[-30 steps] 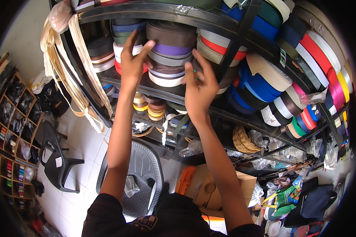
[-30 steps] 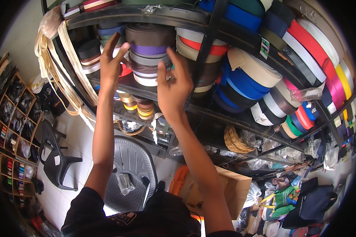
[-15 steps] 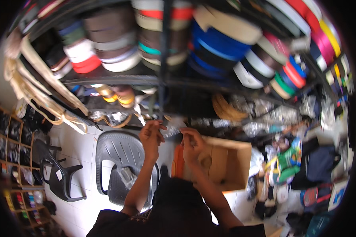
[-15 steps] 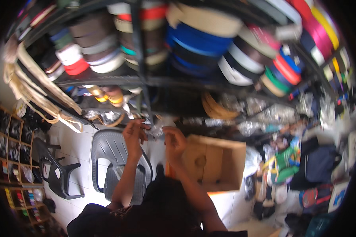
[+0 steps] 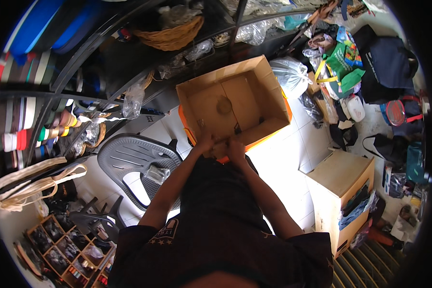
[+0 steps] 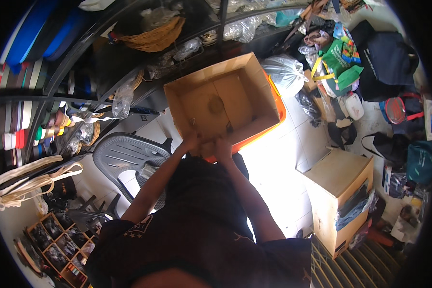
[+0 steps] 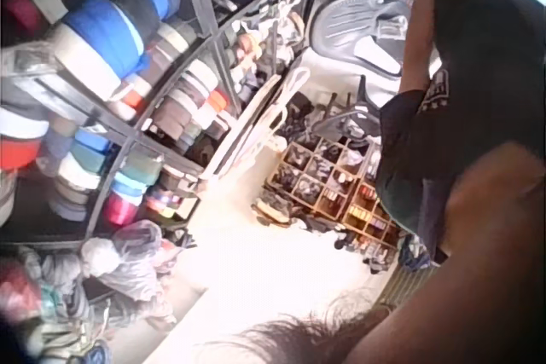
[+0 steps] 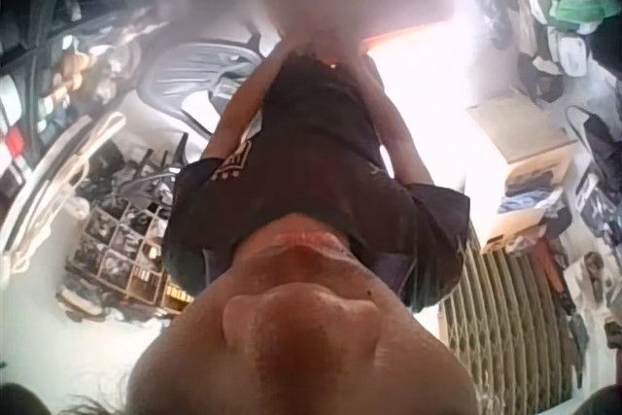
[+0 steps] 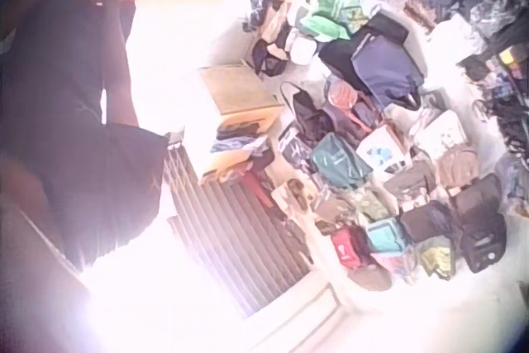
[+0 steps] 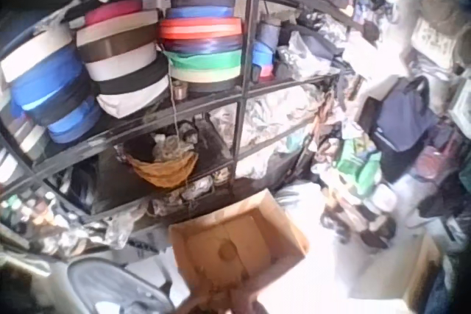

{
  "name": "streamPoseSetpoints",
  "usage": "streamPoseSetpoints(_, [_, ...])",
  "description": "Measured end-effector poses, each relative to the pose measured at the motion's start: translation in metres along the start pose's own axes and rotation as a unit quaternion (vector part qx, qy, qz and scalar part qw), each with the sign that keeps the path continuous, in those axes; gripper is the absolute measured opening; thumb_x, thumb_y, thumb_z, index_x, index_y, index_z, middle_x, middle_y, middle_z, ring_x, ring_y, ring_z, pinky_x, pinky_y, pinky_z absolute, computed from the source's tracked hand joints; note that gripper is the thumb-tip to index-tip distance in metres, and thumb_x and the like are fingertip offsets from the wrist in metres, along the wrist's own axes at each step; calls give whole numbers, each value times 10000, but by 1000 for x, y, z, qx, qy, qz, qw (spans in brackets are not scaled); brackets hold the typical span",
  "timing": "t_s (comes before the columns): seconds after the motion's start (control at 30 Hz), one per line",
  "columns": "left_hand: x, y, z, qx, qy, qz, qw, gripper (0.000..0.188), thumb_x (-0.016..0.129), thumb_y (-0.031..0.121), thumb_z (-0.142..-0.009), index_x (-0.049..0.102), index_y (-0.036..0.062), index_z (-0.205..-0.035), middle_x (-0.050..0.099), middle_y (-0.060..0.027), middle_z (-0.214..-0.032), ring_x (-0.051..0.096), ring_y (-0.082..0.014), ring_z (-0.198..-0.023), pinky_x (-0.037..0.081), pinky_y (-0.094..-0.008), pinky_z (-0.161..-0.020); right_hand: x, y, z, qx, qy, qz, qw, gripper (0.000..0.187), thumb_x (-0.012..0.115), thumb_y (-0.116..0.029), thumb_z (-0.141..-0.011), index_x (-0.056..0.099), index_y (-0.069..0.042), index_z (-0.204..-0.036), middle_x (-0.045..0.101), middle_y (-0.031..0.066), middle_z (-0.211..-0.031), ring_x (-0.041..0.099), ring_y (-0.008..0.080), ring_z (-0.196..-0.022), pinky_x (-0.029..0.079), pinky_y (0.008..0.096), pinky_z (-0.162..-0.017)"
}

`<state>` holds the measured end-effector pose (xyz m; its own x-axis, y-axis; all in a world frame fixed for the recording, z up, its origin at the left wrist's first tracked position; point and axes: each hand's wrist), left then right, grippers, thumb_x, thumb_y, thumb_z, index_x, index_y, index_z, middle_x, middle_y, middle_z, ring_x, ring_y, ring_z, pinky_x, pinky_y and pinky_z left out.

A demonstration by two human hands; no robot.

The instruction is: The person picks up several rolls of colored webbing from a box and places them onto shelves one by one.

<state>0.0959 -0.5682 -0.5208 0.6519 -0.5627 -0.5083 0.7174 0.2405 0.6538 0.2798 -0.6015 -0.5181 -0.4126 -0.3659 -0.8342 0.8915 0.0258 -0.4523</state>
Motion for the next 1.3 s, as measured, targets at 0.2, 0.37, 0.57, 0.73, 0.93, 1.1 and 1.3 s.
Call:
streamPoseSetpoints(0.2, [42, 3, -1, 68, -41, -6, 997, 377, 571, 250, -868, 637, -1, -1141, 678, -231, -1013, 657, -348, -996, 499, -461, -862, 19, 6, -17, 38, 14, 25, 999, 264, 678, -375, -769, 694, -113, -798, 675, 104, -715, 692, 336, -714, 552, 458, -645])
streamPoseSetpoints(0.37, [59, -28, -27, -16, -146, -40, 988, 524, 558, 298, -909, 467, 40, -1356, 494, -211, -1358, 485, -340, -1255, 389, -442, -1057, 5, -11, -19, 81, -51, 59, 994, 261, 645, -365, -790, 704, -110, -779, 686, 89, -730, 702, 290, -707, 560, 411, -634])
streamPoseSetpoints(0.57, [56, -16, -48, -48, -131, -24, 990, 576, 533, 279, -928, 378, 42, -1430, 396, -204, -1456, 389, -323, -1346, 322, -431, -1120, 11, -11, -28, 126, -73, 85, 986, 245, 598, -326, -840, 716, -112, -818, 703, 78, -764, 711, 261, -728, 565, 386, -627])
streamPoseSetpoints(0.73, [66, -12, -86, -52, -93, 25, 994, 586, 525, 262, -933, 346, 43, -1445, 359, -197, -1478, 348, -315, -1368, 292, -428, -1136, 21, -6, -39, 162, -81, 54, 982, 262, 569, -311, -881, 716, -94, -891, 715, 94, -858, 715, 257, -815, 573, 403, -671])
streamPoseSetpoints(0.93, [78, -37, -151, -74, -14, 107, 991, 600, 515, 242, -938, 307, 44, -1464, 315, -189, -1504, 298, -307, -1395, 258, -423, -1155, 37, 41, -88, 103, -236, 27, 966, 276, 586, -294, -878, 696, -60, -973, 711, 133, -951, 699, 288, -913, 564, 422, -758])
streamPoseSetpoints(1.1, [86, -68, -204, -81, 41, 156, 984, 613, 507, 226, -942, 275, 45, -1480, 278, -182, -1527, 257, -300, -1417, 228, -420, -1171, 88, 109, -150, 126, -116, -91, 981, 311, 608, -296, -862, 680, -36, -1017, 703, 153, -981, 686, 304, -950, 552, 424, -797])
streamPoseSetpoints(1.3, [97, -111, -250, -85, 79, 203, 972, 631, 497, 206, -947, 236, 47, -1499, 234, -174, -1553, 207, -291, -1444, 194, -416, -1190, 160, 135, -227, 144, -3, -166, 976, 370, 634, -298, -843, 661, -6, -1069, 694, 177, -1018, 671, 322, -995, 538, 427, -844])
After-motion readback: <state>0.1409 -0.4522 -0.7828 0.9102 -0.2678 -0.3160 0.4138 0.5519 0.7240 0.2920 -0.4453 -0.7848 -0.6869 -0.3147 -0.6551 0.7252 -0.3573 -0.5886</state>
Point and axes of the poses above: each hand's wrist, its own z-axis away from the middle knuckle, its own x-axis out of the palm, y = z × x
